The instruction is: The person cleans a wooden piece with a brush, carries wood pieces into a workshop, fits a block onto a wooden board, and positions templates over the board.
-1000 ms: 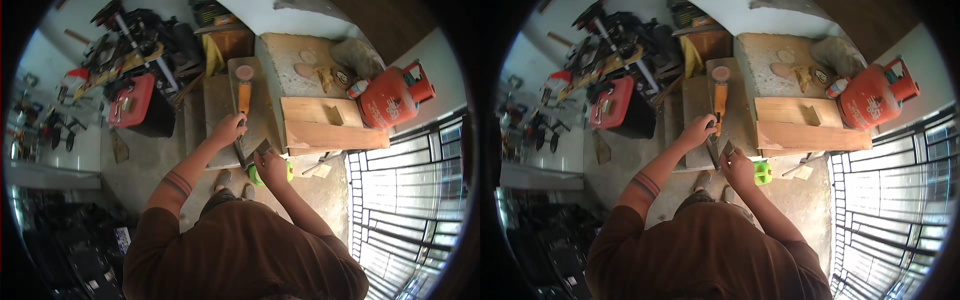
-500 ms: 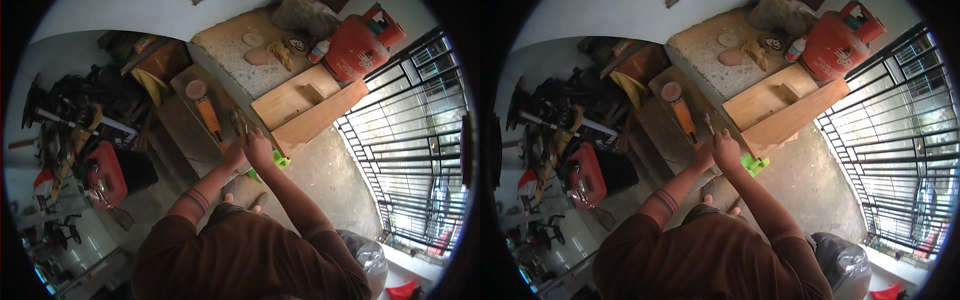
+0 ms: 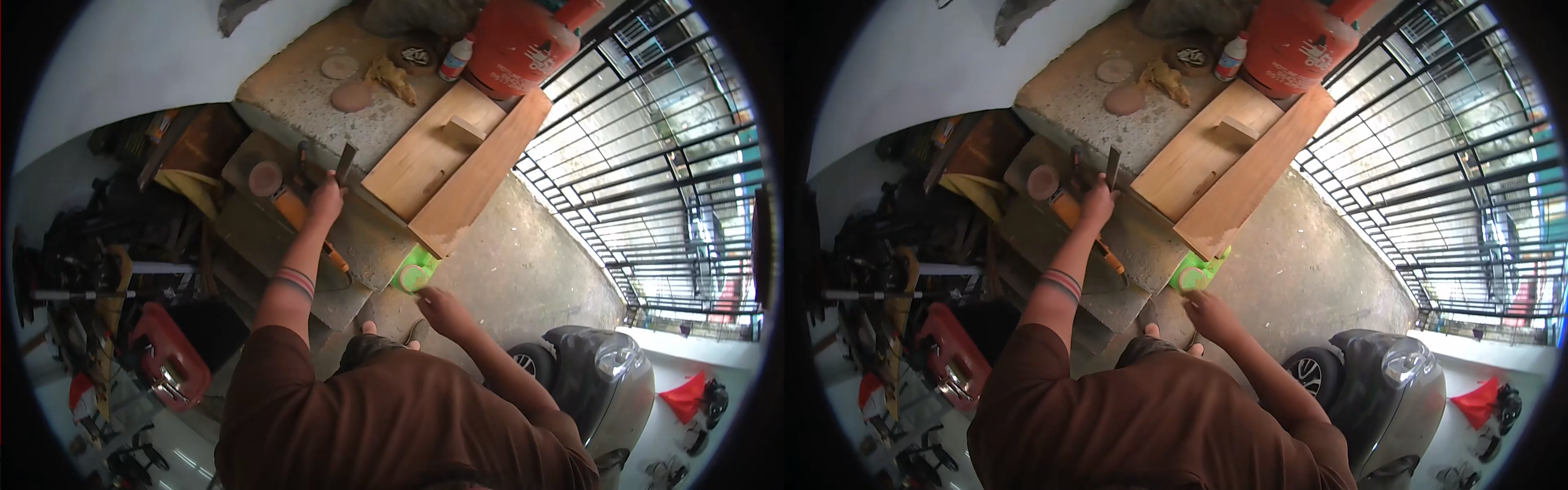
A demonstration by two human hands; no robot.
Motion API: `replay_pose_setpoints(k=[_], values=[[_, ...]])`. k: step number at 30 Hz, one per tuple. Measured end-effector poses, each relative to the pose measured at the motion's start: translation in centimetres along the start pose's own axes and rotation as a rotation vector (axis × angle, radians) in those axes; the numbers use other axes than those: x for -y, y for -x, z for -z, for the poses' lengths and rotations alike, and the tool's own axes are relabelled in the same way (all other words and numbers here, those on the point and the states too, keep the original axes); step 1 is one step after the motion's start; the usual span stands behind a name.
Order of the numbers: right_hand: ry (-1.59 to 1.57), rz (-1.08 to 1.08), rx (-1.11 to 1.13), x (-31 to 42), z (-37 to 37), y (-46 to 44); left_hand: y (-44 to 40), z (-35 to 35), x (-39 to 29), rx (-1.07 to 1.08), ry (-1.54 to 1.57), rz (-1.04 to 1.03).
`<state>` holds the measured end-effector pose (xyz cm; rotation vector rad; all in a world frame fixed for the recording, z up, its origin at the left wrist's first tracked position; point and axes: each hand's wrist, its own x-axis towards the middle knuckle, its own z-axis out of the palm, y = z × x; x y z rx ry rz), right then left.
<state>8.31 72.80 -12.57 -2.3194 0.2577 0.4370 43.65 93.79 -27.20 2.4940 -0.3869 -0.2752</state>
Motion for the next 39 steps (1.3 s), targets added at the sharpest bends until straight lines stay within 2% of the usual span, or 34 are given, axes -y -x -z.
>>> replay_pose_setpoints(k=[5,7,9,11,14,17,20,23,25,27,28,29,31,33,34,37,39], values=[[0.099,-0.435,0.052,-15.9,-4.4,15.2,-3.5,-0.7,1.1,-0.028,0.003,0.041],[-0.036,-0.698,0.098,-18.9,-5.7,21.5,-4.3,-0.8,0.6,-0.05,-0.03,0.074],[-0.124,-0.852,0.135,-21.3,-7.3,27.4,-5.3,-1.0,1.1,-0.001,-0.028,0.071],[-0.19,-0.945,0.161,-22.5,-8.2,30.4,-5.2,-0.5,0.7,0.026,-0.036,0.087],[-0.212,-0.965,0.182,-23.9,-9.1,30.2,-2.7,0.5,-0.5,-0.047,0.168,0.167],[-0.161,-0.848,0.141,-25.5,-9.0,26.4,-0.2,-1.1,0.4,-0.197,0.153,0.094],[-0.058,-0.678,0.076,-27.1,-7.8,21.1,1.5,-2.8,3.0,-0.188,0.371,0.108],[0.041,-0.533,0.012,-29.0,-6.3,16.2,5.3,-2.2,2.1,-0.227,0.394,0.167],[-0.111,-0.487,-0.045,-31.7,-2.8,9.8,7.4,-2.3,2.2,-0.245,0.508,0.215],[-0.54,-0.594,-0.073,-29.1,4.0,3.0,9.5,-2.2,0.4,-0.196,0.749,0.323],[-0.706,-0.605,-0.12,-27.4,7.6,-0.1,10.8,-1.6,-1.8,-0.135,0.931,0.407],[-0.871,-0.613,-0.163,-26.4,10.8,-3.3,12.1,-0.8,-4.8,-0.073,0.969,0.385],[-1.067,-0.473,-0.263,-26.3,15.9,-10.2,14.2,0.3,-11.5,0.038,1.048,0.346],[-1.107,-0.441,-0.373,-24.4,20.9,-17.0,15.2,0.0,-16.6,-0.189,0.482,0.026],[-1.164,-0.412,-0.283,-24.9,23.3,-19.9,15.2,-0.3,-19.4,-0.289,0.185,-0.113],[-1.247,-0.335,-0.03,-26.7,29.0,-27.1,11.9,1.2,-29.6,-0.177,-0.124,-0.22],[-1.2,-0.301,0.092,-28.4,30.0,-27.6,8.5,-1.8,-33.6,-0.084,-0.202,-0.165]])
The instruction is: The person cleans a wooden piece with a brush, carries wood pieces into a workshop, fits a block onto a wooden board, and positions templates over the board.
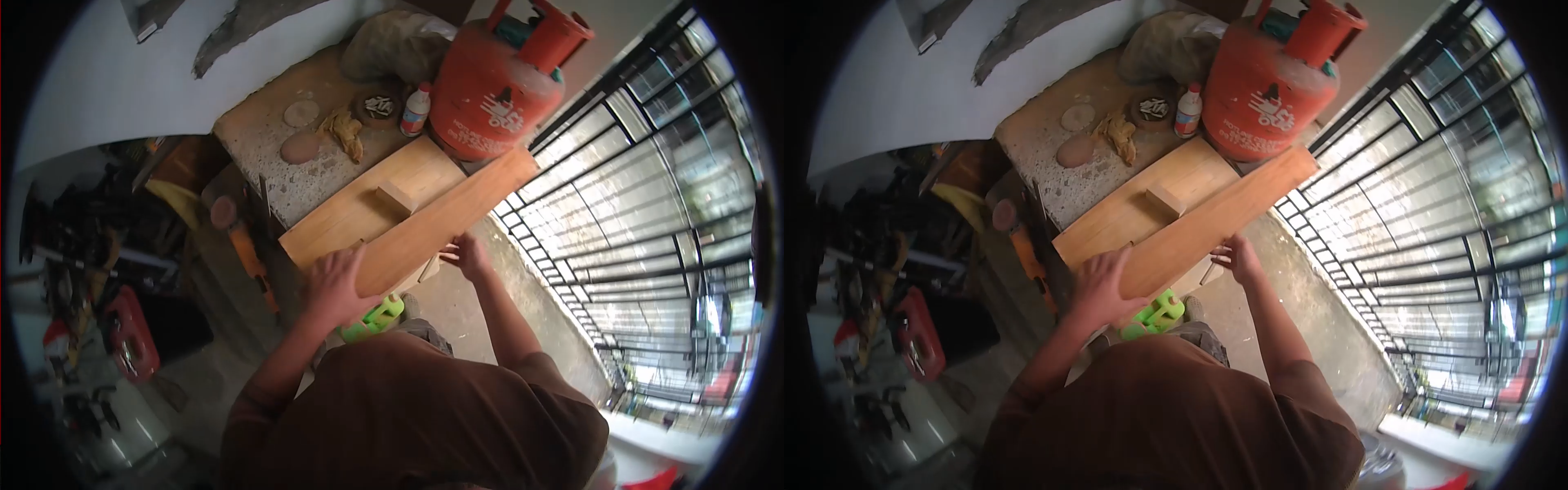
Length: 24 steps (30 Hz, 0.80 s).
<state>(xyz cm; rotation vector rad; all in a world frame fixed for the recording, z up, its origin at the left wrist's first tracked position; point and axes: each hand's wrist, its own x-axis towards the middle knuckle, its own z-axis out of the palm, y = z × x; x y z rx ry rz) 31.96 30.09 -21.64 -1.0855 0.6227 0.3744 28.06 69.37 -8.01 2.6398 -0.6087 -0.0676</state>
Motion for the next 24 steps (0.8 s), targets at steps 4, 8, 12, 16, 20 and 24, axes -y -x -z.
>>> replay_pose_setpoints(k=[4,8,12,16,20,24], values=[[0.011,0.028,-0.01,2.8,2.0,2.7,-6.3,-4.1,-4.2,0.193,-0.133,0.067],[0.024,-0.04,0.062,5.5,7.0,-2.8,-9.3,-7.2,-6.9,0.141,-0.183,0.102],[0.091,0.077,0.152,6.6,6.6,-3.9,-10.2,-8.5,-8.5,0.131,-0.156,0.153],[-0.046,0.156,0.304,4.8,7.4,-0.9,-7.1,-6.0,-9.2,0.098,-0.088,0.085],[0.014,0.106,0.412,4.8,4.1,7.7,-1.2,0.7,-8.8,0.105,-0.072,0.065],[0.197,-0.036,0.694,3.4,-0.4,11.4,7.0,8.2,-7.0,0.111,-0.047,0.115]])
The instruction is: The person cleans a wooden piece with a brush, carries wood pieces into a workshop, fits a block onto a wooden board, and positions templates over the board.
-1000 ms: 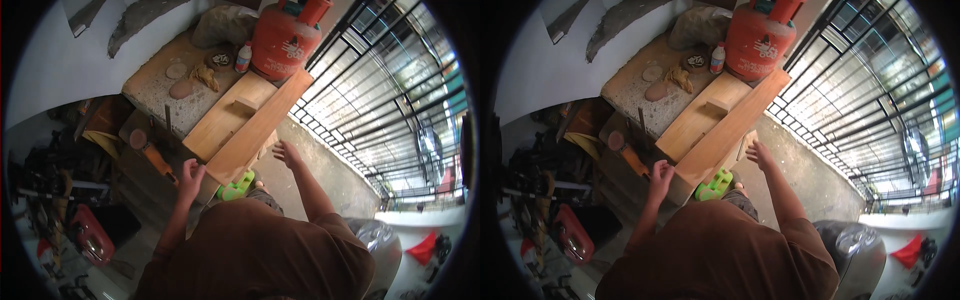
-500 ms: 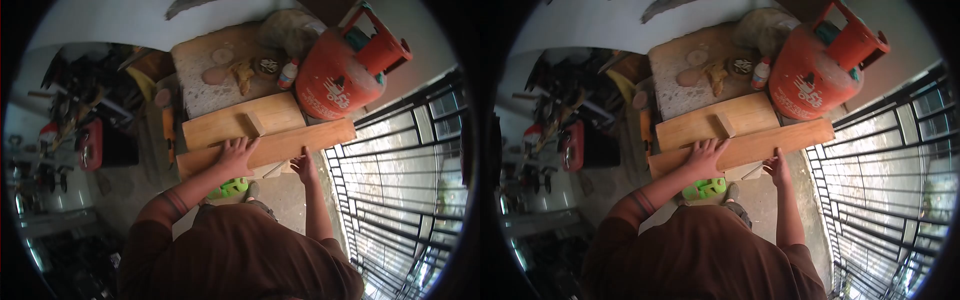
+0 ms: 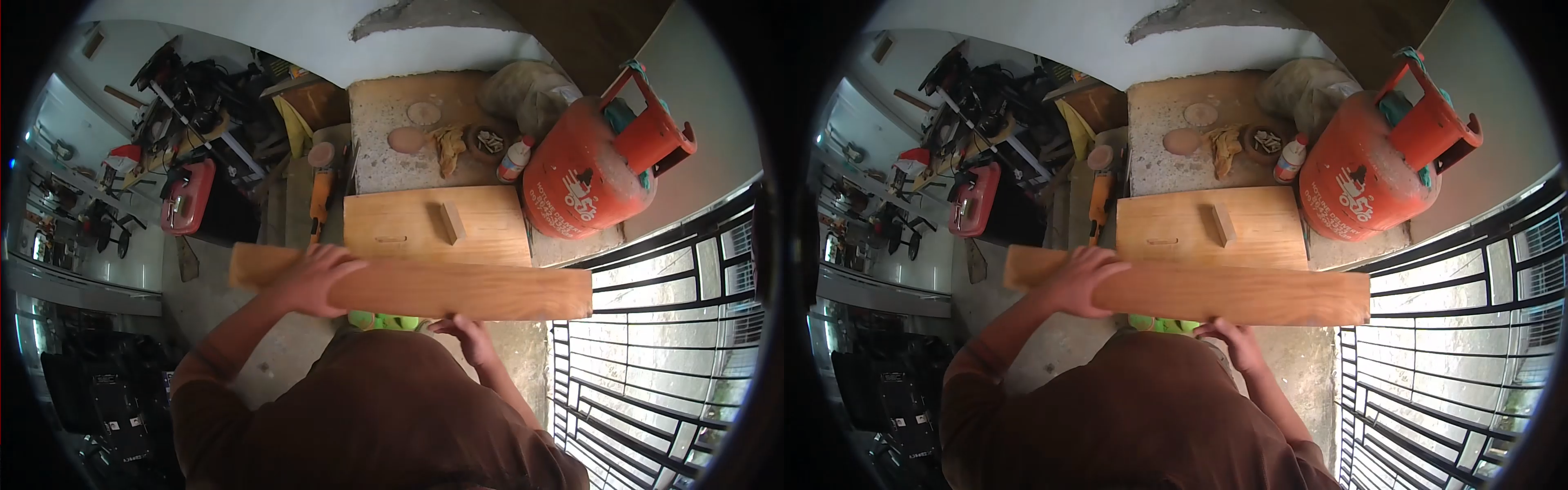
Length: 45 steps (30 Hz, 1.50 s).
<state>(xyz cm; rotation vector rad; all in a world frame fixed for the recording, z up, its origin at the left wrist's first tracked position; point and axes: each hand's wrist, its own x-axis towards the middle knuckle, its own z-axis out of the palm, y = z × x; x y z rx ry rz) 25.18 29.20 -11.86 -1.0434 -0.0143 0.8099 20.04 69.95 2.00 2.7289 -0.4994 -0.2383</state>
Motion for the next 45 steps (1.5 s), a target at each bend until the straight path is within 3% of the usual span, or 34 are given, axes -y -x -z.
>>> replay_pose_setpoints(k=[3,6,10,12,14,15,17,18,20,23,27,32,37,41,45], values=[[0.261,-0.006,0.258,2.0,-5.9,-3.3,7.0,2.2,2.6,-0.1,-0.014,0.062],[0.338,-0.018,0.359,4.8,-13.2,-7.8,12.7,2.8,6.1,-0.21,-0.013,0.202],[0.25,0.146,0.48,5.8,-18.9,-15.5,14.2,6.5,12.7,-0.46,-0.017,0.229],[0.451,0.385,0.26,6.9,-20.0,-18.0,12.7,8.3,17.3,-0.552,-0.005,0.242],[1.211,0.686,-0.269,6.3,-16.6,-20.3,10.1,9.8,21.6,-0.542,0.084,0.306],[1.397,0.749,-0.474,5.9,-13.9,-21.4,8.8,10.7,23.8,-0.532,0.123,0.343],[1.718,0.547,-0.938,4.6,-10.1,-22.3,5.3,11.3,29.4,-0.554,0.121,0.302],[1.753,0.378,-1.041,4.1,-8.7,-22.5,3.1,11.0,32.0,-0.567,0.129,0.28],[1.716,0.078,-0.985,3.8,-7.2,-22.6,-1.5,10.2,36.6,-0.552,0.119,0.26],[1.49,-0.083,-0.986,3.6,-6.0,-22.4,-7.4,8.2,41.6,-0.529,0.103,0.28],[0.865,0.221,-1.06,1.0,-7.6,-16.1,-12.6,5.6,45.0,-0.475,0.231,0.258],[0.045,0.119,-0.991,-4.5,-11.6,-5.1,-15.8,3.0,47.3,-0.415,0.18,0.252],[-0.34,0.143,-0.993,-12.6,-15.2,1.0,-18.4,1.0,48.4,-0.353,0.083,0.267],[-0.313,0.068,-1.028,-17.0,-17.2,3.0,-19.5,-0.2,49.1,-0.341,0.048,0.277],[-0.338,0.126,-1.07,-19.3,-18.3,2.8,-20.0,0.0,48.7,-0.343,0.034,0.283]])
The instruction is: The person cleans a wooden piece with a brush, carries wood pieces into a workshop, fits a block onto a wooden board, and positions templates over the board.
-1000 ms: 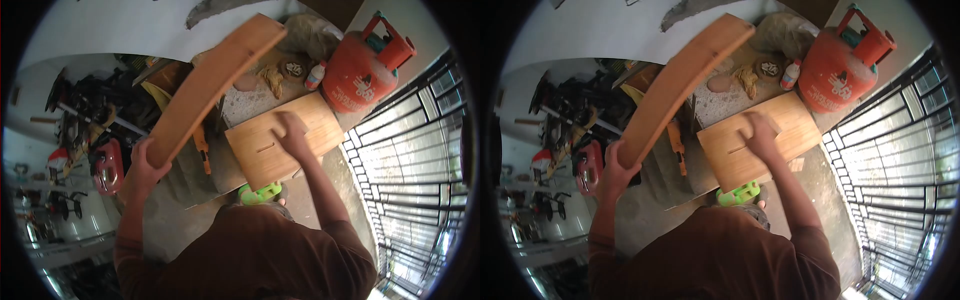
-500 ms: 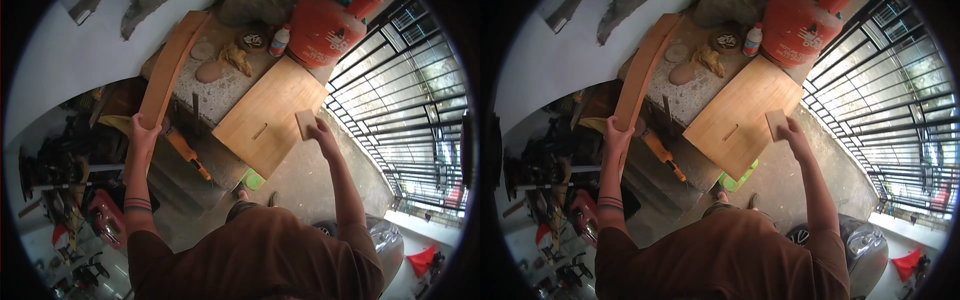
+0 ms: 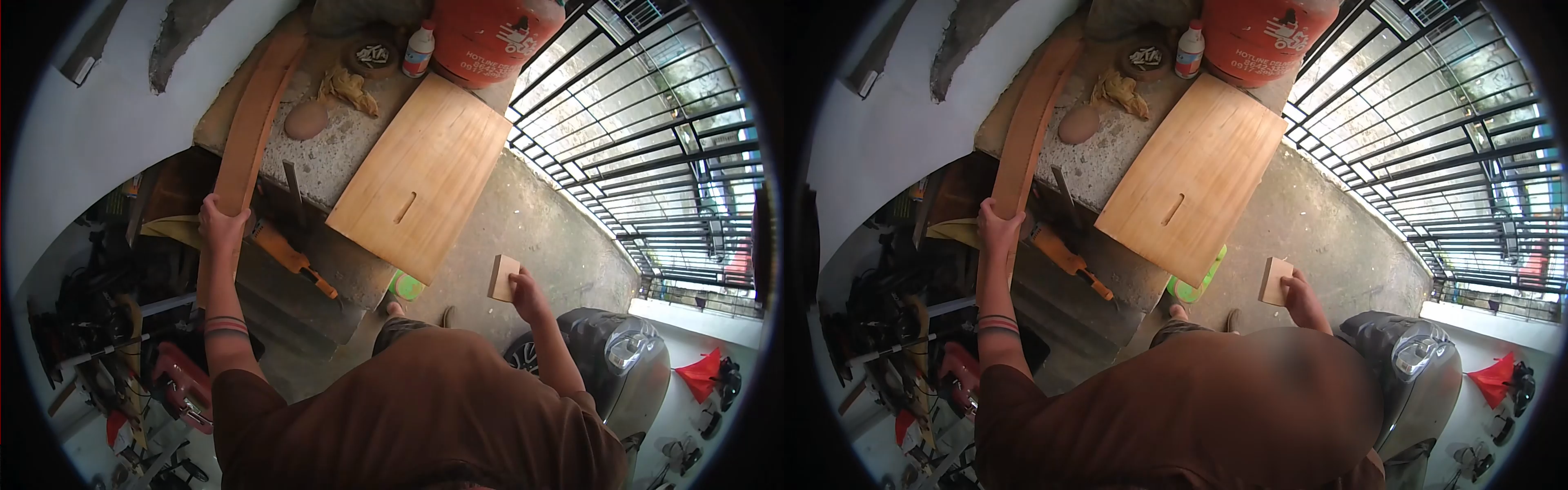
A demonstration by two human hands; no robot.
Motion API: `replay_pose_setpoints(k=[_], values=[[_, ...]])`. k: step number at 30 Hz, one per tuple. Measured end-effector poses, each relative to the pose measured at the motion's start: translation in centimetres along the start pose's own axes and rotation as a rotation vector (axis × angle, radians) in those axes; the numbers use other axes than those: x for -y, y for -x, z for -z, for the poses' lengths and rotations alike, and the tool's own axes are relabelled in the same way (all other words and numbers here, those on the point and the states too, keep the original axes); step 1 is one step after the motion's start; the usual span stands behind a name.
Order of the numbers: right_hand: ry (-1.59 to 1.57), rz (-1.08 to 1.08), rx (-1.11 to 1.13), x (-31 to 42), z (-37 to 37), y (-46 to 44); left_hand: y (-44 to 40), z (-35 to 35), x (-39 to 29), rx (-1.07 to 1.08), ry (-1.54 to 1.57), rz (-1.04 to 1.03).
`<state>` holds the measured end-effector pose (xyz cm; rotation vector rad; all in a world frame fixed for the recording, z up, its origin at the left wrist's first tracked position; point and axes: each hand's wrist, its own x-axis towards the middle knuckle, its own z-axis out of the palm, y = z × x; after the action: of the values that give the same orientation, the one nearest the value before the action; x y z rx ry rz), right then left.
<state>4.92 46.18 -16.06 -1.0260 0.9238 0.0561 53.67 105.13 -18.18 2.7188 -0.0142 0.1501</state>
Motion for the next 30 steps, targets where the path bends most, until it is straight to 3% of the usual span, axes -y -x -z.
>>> replay_pose_setpoints(k=[12,15,20,21,24,27,30], values=[[0.037,-0.022,0.084,0.7,-1.3,-0.9,-2.7,1.9,-3.7,0.045,-0.026,-0.026],[-0.095,-0.064,-0.03,0.2,-1.8,-1.7,-4.7,1.8,-2.8,0.084,-0.045,0.003],[0.134,-0.097,-0.166,-1.9,1.1,-5.1,-6.5,1.0,-0.9,0.177,-0.094,-0.031],[0.188,-0.079,-0.222,-1.6,0.3,-5.5,-6.6,0.8,-0.8,0.186,-0.124,-0.044],[0.099,-0.048,-0.089,2.5,-4.7,-3.6,-6.1,0.5,-0.4,0.165,-0.176,-0.066],[0.108,-0.011,0.062,5.3,-6.5,-3.9,-4.0,1.8,-2.3,0.015,-0.29,-0.101],[0.17,0.029,0.207,8.6,-9.0,-4.6,-0.6,3.4,-4.9,-0.289,-0.069,-0.234]])
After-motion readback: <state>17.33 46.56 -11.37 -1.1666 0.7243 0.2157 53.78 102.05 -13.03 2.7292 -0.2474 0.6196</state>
